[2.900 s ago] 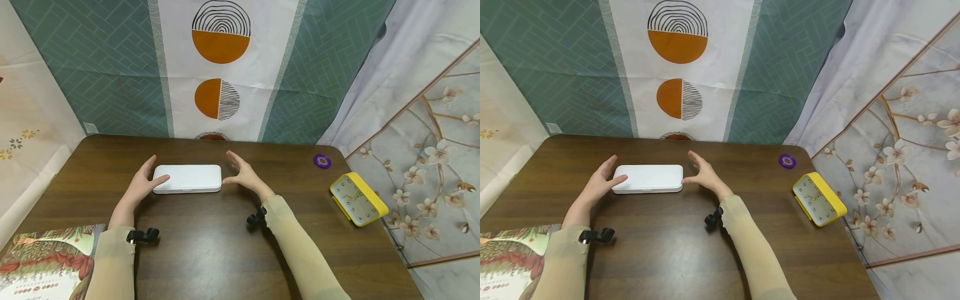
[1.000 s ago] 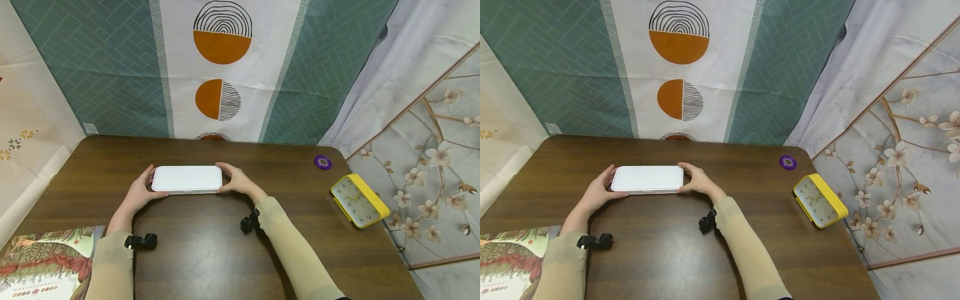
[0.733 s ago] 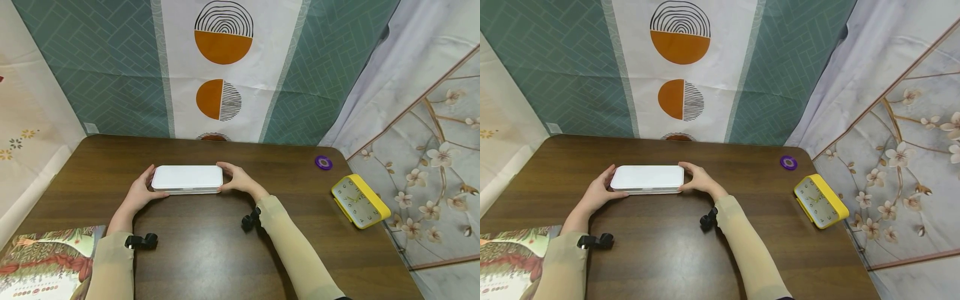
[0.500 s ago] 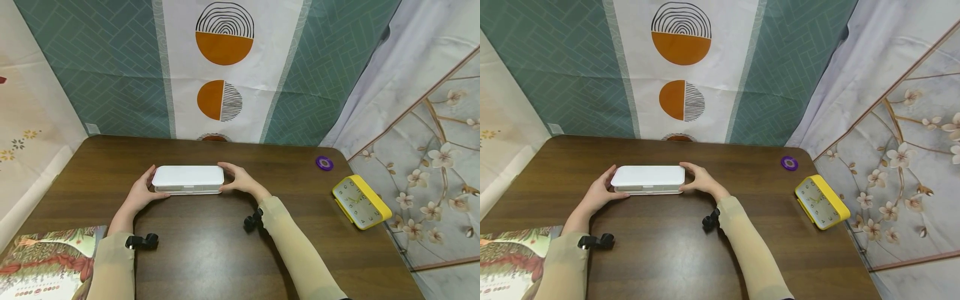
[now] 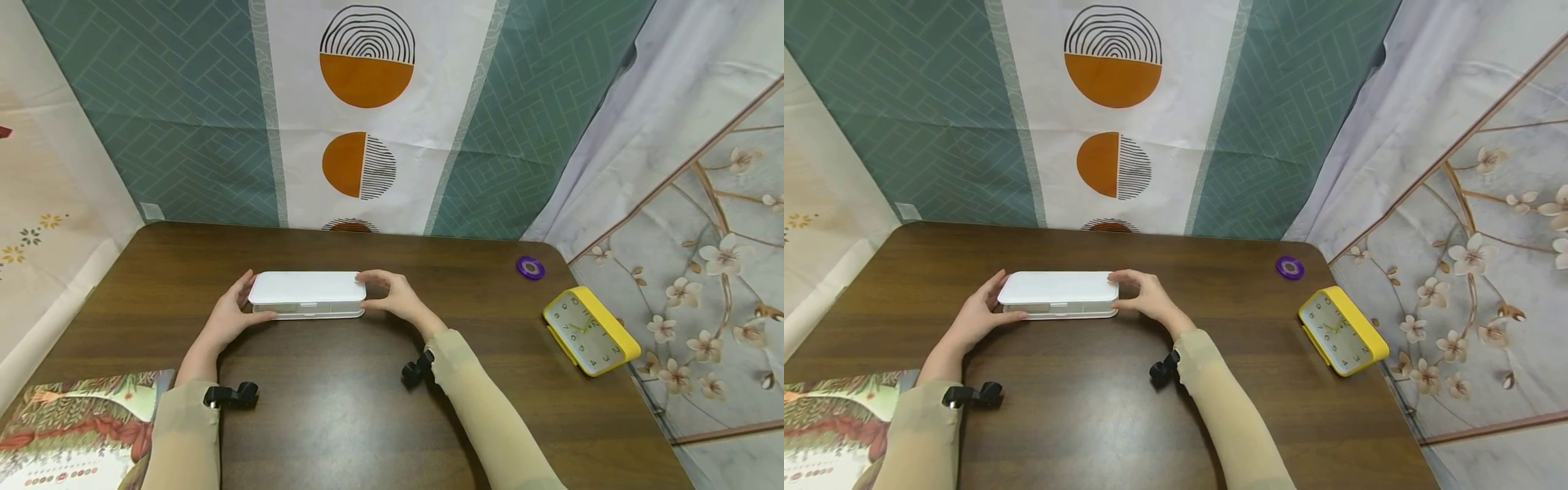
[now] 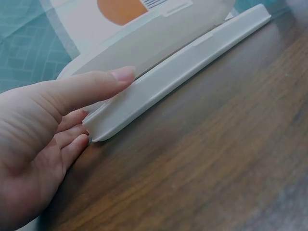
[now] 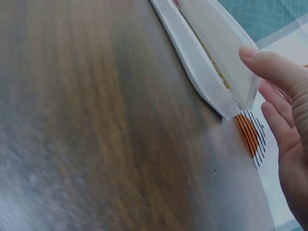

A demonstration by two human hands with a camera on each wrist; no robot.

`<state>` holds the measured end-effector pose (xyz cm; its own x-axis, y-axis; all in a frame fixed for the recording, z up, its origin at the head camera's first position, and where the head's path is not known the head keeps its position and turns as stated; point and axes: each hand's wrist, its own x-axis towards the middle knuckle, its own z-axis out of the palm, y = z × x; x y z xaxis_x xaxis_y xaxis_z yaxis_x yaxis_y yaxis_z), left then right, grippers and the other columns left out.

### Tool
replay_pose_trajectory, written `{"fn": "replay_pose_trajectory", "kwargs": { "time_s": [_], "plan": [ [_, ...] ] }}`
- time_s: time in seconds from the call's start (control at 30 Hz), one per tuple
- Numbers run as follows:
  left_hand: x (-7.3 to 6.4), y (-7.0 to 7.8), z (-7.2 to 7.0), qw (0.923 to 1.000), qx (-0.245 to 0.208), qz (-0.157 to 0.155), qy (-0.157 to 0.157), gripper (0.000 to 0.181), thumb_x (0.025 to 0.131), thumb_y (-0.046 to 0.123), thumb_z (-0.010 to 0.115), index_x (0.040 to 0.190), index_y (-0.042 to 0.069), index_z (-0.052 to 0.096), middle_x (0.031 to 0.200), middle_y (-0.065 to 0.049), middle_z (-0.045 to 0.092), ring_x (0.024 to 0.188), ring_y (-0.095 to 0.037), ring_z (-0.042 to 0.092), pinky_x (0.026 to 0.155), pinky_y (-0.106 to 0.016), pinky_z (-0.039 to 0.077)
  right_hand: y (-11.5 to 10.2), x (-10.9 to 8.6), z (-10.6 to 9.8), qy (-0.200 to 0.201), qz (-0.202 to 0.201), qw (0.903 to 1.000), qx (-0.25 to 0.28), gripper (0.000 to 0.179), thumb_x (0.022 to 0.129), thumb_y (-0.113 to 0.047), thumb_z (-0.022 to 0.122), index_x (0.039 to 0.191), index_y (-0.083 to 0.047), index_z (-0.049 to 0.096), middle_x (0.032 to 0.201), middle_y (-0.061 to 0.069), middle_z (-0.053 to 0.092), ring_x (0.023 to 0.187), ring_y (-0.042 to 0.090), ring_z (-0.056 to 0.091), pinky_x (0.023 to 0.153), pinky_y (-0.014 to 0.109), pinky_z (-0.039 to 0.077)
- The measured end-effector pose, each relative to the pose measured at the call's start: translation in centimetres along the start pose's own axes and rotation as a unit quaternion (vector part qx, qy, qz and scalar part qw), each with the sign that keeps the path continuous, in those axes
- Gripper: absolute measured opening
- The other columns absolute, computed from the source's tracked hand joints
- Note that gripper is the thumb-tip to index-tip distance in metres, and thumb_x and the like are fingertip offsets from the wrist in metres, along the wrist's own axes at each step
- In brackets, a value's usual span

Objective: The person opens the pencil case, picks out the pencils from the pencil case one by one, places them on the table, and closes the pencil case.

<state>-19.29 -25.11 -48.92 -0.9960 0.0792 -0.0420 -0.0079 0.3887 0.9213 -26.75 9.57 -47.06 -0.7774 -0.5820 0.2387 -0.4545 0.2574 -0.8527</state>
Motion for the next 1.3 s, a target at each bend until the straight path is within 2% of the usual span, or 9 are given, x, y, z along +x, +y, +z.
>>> {"fn": "replay_pose_trajectory", "kwargs": {
  "time_s": [0.37,0.67,0.83,0.93,1.1,1.3],
  "plan": [
    [0.0,0.2,0.0,0.9997,-0.011,0.022,0.003,0.105,0.083,0.011,0.078,0.156,0.0,0.004,0.159,-0.027,0.019,0.146,-0.046,0.019,0.117,-0.059,0.021,-0.4,0.1,0.6,0.019,-0.003,0.9998,0.003,0.036,0.077,0.0,0.081,0.111,0.0,0.069,0.11,0.015,0.072,0.114,0.026,0.065,0.105,0.032,0.049],
    [0.1,0.1,-0.1,0.9998,-0.005,0.018,0.002,0.104,0.084,0.011,0.078,0.157,0.001,0.004,0.157,-0.031,0.02,0.144,-0.048,0.023,0.116,-0.059,0.023,-1.7,0.6,0.5,0.047,-0.008,0.9985,0.028,0.024,0.081,0.001,0.076,0.103,0.004,0.069,0.103,0.021,0.072,0.103,0.03,0.069,0.095,0.045,0.055],
    [0.1,0.0,0.0,0.9999,-0.005,0.012,0.003,0.104,0.084,0.012,0.078,0.156,0.001,0.004,0.154,-0.035,0.024,0.143,-0.05,0.025,0.116,-0.058,0.024,-2.0,1.2,0.2,0.067,0.014,0.9971,0.034,0.02,0.082,0.0,0.075,0.101,0.003,0.07,0.103,0.02,0.072,0.101,0.027,0.07,0.09,0.036,0.058],
    [0.1,0.1,0.0,0.9999,-0.008,0.013,0.004,0.105,0.084,0.012,0.078,0.156,-0.001,0.003,0.155,-0.034,0.023,0.143,-0.049,0.025,0.117,-0.058,0.024,-2.1,1.7,-0.1,0.078,0.014,0.9963,0.035,0.019,0.083,0.001,0.075,0.101,0.004,0.07,0.103,0.02,0.072,0.099,0.026,0.071,0.086,0.031,0.059],
    [0.2,0.1,0.1,0.9996,-0.015,0.023,0.004,0.105,0.083,0.009,0.078,0.156,-0.001,0.003,0.158,-0.028,0.021,0.146,-0.045,0.021,0.118,-0.056,0.022,-2.2,2.7,-0.6,0.096,-0.006,0.9947,0.035,0.019,0.082,0.002,0.075,0.1,0.004,0.069,0.1,0.022,0.072,0.093,0.024,0.072,0.08,0.03,0.06],
    [0.2,0.1,0.1,0.9993,-0.015,0.033,0.007,0.104,0.082,0.009,0.078,0.156,0.0,0.005,0.159,-0.025,0.023,0.146,-0.042,0.022,0.117,-0.056,0.023,-3.6,3.8,-1.1,0.135,0.003,0.9906,0.024,0.018,0.082,0.003,0.075,0.098,0.007,0.069,0.098,0.024,0.072,0.089,0.023,0.071,0.081,0.029,0.06]
  ]
}}
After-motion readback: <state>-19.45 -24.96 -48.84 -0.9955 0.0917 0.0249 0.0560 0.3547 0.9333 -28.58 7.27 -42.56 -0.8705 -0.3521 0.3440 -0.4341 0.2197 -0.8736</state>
